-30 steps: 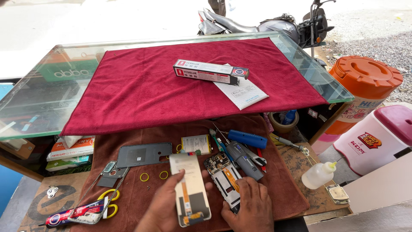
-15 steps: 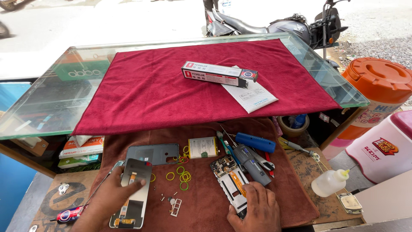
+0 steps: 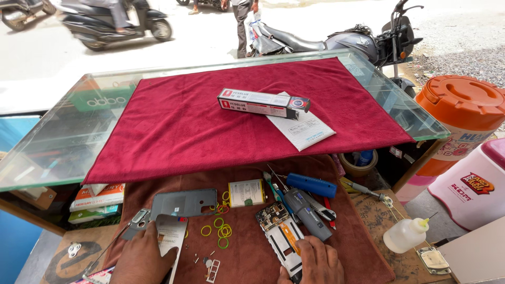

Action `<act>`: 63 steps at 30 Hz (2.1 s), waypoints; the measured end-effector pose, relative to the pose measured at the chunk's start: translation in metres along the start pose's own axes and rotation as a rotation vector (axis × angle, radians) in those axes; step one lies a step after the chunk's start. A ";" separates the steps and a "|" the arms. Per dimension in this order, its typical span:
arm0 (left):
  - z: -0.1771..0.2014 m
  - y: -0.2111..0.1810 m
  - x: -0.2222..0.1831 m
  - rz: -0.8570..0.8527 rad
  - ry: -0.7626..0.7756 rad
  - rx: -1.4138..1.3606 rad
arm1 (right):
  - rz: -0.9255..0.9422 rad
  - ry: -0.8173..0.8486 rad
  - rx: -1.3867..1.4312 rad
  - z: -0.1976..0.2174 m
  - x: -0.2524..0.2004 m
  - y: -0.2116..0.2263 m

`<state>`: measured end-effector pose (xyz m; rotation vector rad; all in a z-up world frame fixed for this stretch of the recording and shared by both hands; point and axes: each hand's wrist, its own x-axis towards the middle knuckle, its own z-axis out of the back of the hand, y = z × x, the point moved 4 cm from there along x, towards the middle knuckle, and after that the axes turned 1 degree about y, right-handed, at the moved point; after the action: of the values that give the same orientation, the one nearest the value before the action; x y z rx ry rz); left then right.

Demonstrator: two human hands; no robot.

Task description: The person disassembles a phone by removing the back panel and battery, and then wipes the interior chassis with a cloth.

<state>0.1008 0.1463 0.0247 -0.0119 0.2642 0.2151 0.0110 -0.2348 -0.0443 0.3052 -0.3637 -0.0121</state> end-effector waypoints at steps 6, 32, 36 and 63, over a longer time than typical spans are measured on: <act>0.043 -0.049 0.000 0.031 -0.050 0.130 | 0.009 -0.223 -0.055 -0.058 -0.003 -0.035; 0.033 -0.283 0.123 -0.717 -0.231 -0.483 | -0.020 -0.352 0.006 -0.084 0.030 -0.048; 0.040 -0.259 0.081 -0.558 -0.199 -0.433 | -0.054 -0.346 -0.013 -0.082 0.026 -0.067; -0.116 -0.150 -0.045 -0.041 0.324 -2.131 | -0.442 -0.449 0.102 0.094 0.003 -0.198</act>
<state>0.0604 -0.0140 -0.0782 -2.1737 0.2460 0.3661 -0.0112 -0.4511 -0.0181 0.4808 -0.7367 -0.5037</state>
